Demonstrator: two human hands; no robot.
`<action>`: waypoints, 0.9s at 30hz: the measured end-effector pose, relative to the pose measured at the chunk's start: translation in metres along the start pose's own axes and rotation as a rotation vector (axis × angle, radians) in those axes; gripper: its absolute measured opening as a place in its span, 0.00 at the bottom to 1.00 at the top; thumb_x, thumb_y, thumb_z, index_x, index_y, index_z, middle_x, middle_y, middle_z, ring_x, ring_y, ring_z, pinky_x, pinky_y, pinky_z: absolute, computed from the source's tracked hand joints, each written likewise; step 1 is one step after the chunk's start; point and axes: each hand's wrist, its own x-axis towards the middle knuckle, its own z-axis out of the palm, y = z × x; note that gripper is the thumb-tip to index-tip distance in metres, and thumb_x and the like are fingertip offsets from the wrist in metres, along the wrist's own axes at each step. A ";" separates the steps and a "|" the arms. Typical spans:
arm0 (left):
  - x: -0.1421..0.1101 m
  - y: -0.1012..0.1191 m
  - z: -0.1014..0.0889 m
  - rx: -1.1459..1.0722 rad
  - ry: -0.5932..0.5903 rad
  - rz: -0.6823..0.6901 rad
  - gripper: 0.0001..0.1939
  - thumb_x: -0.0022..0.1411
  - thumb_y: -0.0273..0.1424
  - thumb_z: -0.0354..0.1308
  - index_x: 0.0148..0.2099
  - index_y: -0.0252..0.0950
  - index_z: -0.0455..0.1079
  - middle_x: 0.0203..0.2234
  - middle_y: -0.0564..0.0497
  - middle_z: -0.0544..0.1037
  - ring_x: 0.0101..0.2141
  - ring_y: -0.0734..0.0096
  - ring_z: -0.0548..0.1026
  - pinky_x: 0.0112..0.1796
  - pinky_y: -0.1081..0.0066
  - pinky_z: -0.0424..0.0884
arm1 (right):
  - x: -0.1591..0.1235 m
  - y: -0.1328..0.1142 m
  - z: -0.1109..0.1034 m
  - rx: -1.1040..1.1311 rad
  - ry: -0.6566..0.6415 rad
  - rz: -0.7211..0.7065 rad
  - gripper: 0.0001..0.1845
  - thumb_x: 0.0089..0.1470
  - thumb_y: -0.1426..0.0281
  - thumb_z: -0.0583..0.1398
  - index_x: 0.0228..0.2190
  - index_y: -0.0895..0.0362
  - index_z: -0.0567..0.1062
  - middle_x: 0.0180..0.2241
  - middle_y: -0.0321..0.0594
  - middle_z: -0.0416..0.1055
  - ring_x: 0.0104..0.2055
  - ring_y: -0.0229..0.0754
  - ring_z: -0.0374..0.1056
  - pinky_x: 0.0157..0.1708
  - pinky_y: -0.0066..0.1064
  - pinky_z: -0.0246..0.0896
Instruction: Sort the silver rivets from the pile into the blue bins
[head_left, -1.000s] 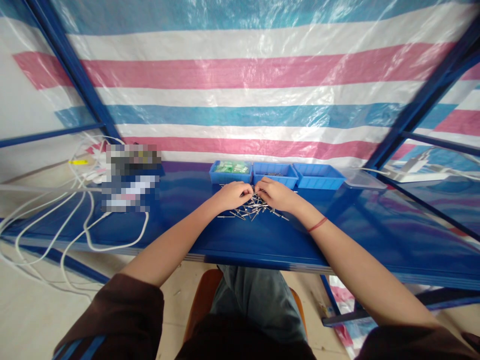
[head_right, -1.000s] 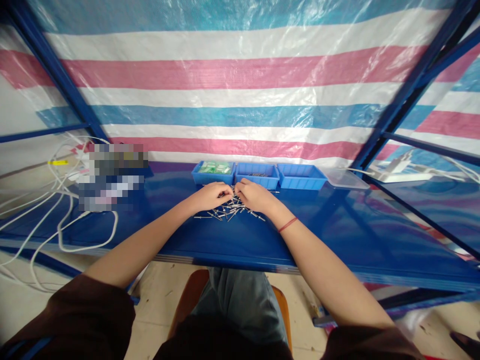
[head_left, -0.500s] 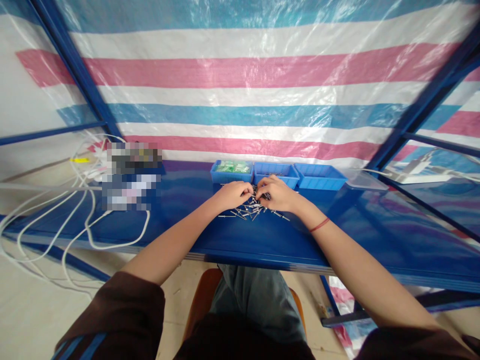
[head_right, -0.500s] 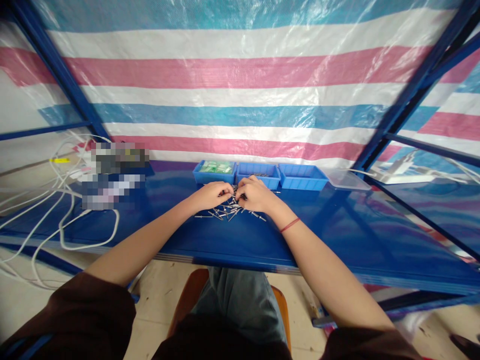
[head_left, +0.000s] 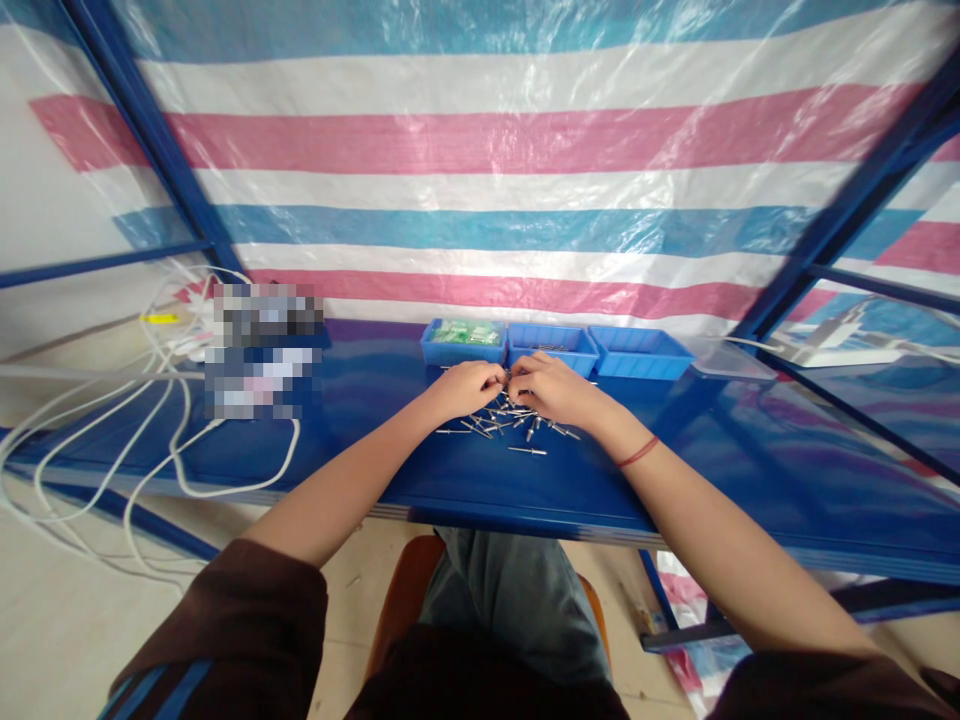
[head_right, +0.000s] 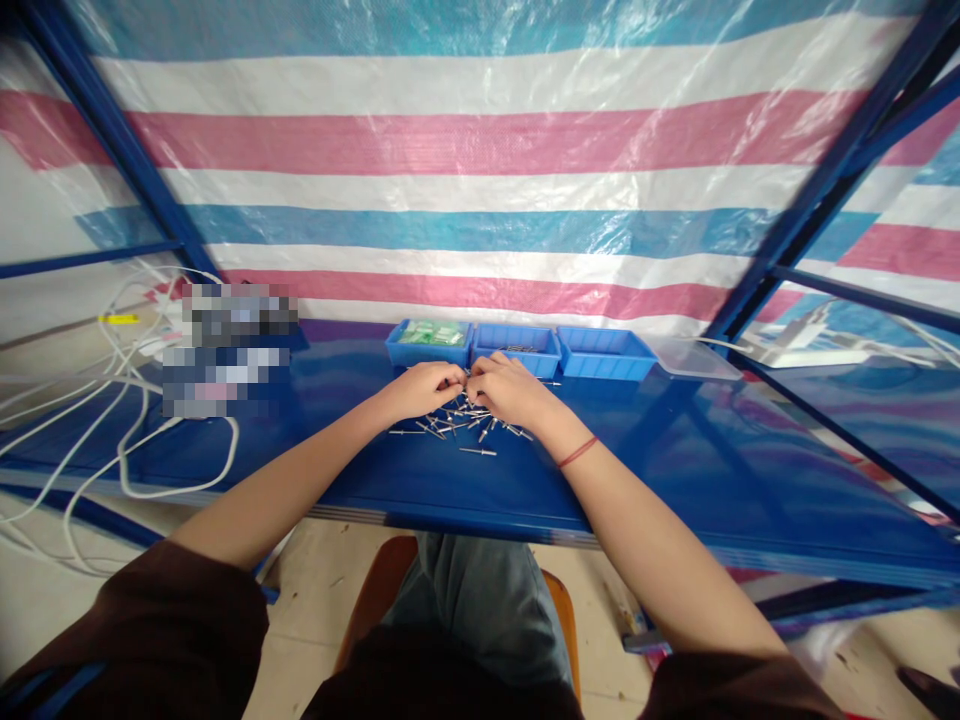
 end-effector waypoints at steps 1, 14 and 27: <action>0.000 0.000 0.000 0.003 -0.001 0.001 0.08 0.59 0.27 0.52 0.38 0.36 0.73 0.29 0.52 0.77 0.29 0.72 0.72 0.32 0.74 0.64 | 0.000 -0.002 0.002 -0.008 0.004 0.006 0.09 0.55 0.76 0.56 0.28 0.55 0.75 0.37 0.43 0.68 0.41 0.44 0.59 0.40 0.35 0.50; 0.003 0.003 0.001 -0.255 0.112 0.004 0.10 0.59 0.33 0.52 0.38 0.34 0.72 0.33 0.50 0.77 0.34 0.69 0.73 0.37 0.71 0.66 | 0.011 0.002 0.010 0.572 0.359 0.259 0.06 0.53 0.69 0.54 0.29 0.57 0.70 0.32 0.41 0.69 0.37 0.42 0.64 0.40 0.36 0.58; 0.003 0.006 0.002 -0.339 0.199 -0.013 0.11 0.62 0.36 0.52 0.36 0.34 0.70 0.29 0.52 0.75 0.32 0.73 0.72 0.34 0.73 0.67 | 0.013 -0.009 0.006 0.673 0.509 0.425 0.12 0.49 0.62 0.60 0.28 0.58 0.76 0.30 0.40 0.73 0.32 0.39 0.66 0.32 0.33 0.59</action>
